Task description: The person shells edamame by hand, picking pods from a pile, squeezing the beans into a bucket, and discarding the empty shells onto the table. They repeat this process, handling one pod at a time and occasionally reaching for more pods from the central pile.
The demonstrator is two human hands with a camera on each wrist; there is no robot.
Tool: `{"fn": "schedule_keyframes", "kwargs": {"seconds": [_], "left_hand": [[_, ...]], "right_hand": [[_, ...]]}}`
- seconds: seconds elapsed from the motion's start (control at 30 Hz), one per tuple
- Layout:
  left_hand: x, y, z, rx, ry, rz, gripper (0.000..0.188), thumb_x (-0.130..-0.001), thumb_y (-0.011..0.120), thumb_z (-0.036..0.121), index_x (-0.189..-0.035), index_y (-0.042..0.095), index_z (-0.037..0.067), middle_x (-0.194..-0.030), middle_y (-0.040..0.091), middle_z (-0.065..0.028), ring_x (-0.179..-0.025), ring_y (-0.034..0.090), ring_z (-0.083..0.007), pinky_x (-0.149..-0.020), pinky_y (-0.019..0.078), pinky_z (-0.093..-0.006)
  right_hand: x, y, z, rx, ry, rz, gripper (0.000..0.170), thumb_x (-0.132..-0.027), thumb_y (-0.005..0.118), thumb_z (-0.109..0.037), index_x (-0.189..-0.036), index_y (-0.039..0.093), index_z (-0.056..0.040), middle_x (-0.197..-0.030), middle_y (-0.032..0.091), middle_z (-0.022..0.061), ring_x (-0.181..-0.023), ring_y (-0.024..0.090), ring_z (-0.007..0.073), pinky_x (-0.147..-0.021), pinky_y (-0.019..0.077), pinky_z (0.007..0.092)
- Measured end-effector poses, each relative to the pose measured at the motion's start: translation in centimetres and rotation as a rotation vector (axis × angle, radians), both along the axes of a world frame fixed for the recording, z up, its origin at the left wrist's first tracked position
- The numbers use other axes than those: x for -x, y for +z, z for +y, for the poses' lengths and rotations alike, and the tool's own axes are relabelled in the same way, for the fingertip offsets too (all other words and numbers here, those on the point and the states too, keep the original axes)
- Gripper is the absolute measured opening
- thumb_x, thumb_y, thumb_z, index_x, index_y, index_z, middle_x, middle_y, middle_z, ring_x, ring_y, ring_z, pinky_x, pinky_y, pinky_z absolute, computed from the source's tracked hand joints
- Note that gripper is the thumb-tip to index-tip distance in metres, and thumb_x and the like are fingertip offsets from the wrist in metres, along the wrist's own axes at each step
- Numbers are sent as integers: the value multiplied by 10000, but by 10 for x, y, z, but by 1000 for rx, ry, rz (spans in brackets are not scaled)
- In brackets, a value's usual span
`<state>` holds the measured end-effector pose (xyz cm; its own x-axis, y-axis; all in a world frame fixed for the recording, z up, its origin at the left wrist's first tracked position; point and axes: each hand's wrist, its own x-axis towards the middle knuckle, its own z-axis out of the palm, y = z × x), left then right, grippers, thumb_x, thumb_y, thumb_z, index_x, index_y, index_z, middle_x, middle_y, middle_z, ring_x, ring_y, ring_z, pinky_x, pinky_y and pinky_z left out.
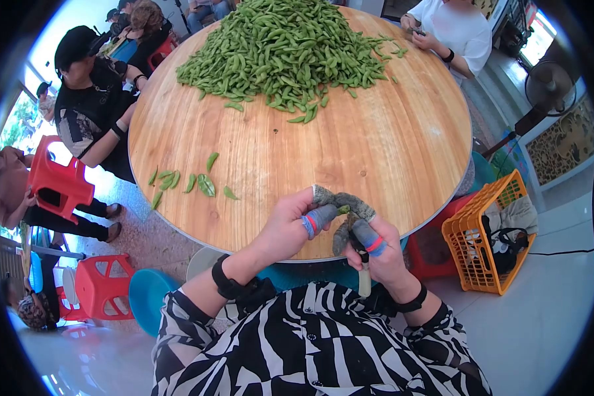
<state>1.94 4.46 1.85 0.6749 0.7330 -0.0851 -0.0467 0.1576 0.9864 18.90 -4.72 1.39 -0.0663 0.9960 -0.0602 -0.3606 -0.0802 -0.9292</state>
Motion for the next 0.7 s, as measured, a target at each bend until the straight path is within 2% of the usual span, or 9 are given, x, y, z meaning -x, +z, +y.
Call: {"fn": "schedule_keyframes", "kwargs": {"seconds": [0.17,0.23,0.3,0.43,0.53,0.57,0.63,0.67,0.7], "left_hand": [[2,-1,0,6,-17,26,130,-918,554,93,-1022,605,35,-758,564,16,-675,486,-43,-589,393,-197],[3,4,-4,-69,-5,7,133,-917,551,86,-1021,601,21,-785,571,6,-711,505,-56,-631,420,-210],[1,-1,-6,-98,26,-14,132,-916,548,80,-1019,598,15,-799,576,1,-718,509,-62,-646,428,-217],[-1,-4,-8,-152,79,-49,133,-917,537,65,-1020,593,2,-818,574,-6,-737,509,-74,-679,437,-227],[1,0,-10,-136,61,-94,115,-918,529,60,-994,595,4,-775,567,-9,-691,512,-79,-629,434,-224],[2,-1,-9,-136,62,-94,115,-918,529,60,-994,595,4,-775,567,-9,-691,512,-79,-629,434,-224],[3,-3,-6,43,-36,-160,86,-918,543,82,-945,588,14,-726,568,-26,-622,523,-96,-547,428,-232],[3,-2,-4,43,-31,-161,86,-918,543,82,-945,588,14,-726,568,-26,-622,523,-96,-547,428,-232],[3,-2,-2,283,-74,-244,83,-916,554,100,-924,581,21,-711,572,-37,-584,525,-105,-504,420,-236]], "right_hand": [[-2,-2,-2,-28,3,-19,347,-979,414,-151,-1287,465,2,-597,504,12,-462,436,51,-420,355,191],[-2,-3,-3,-30,16,-34,342,-976,421,-139,-1282,471,6,-600,508,13,-464,439,49,-422,355,189],[-2,-3,-4,-48,9,-79,370,-973,413,-118,-1327,449,-17,-731,582,62,-470,439,54,-431,346,189],[3,-2,-2,-45,-54,-59,360,-968,408,-87,-1316,464,-15,-747,592,66,-472,442,50,-430,346,185],[0,-4,-3,-63,-71,-75,338,-956,439,-64,-1286,489,-7,-761,602,63,-471,454,47,-420,348,179],[-3,-6,-4,-39,-45,0,343,-955,443,-63,-1291,486,-11,-761,602,66,-475,458,48,-420,349,177],[-6,-3,-5,-19,-13,73,347,-953,446,-62,-1295,483,-15,-760,601,70,-479,463,49,-421,350,176],[-6,2,-6,3,16,136,343,-954,444,-63,-1292,484,-15,-761,599,71,-480,465,51,-421,351,174],[-6,5,-7,27,43,200,340,-955,443,-63,-1288,484,-15,-762,598,73,-482,467,52,-422,351,173]]}}
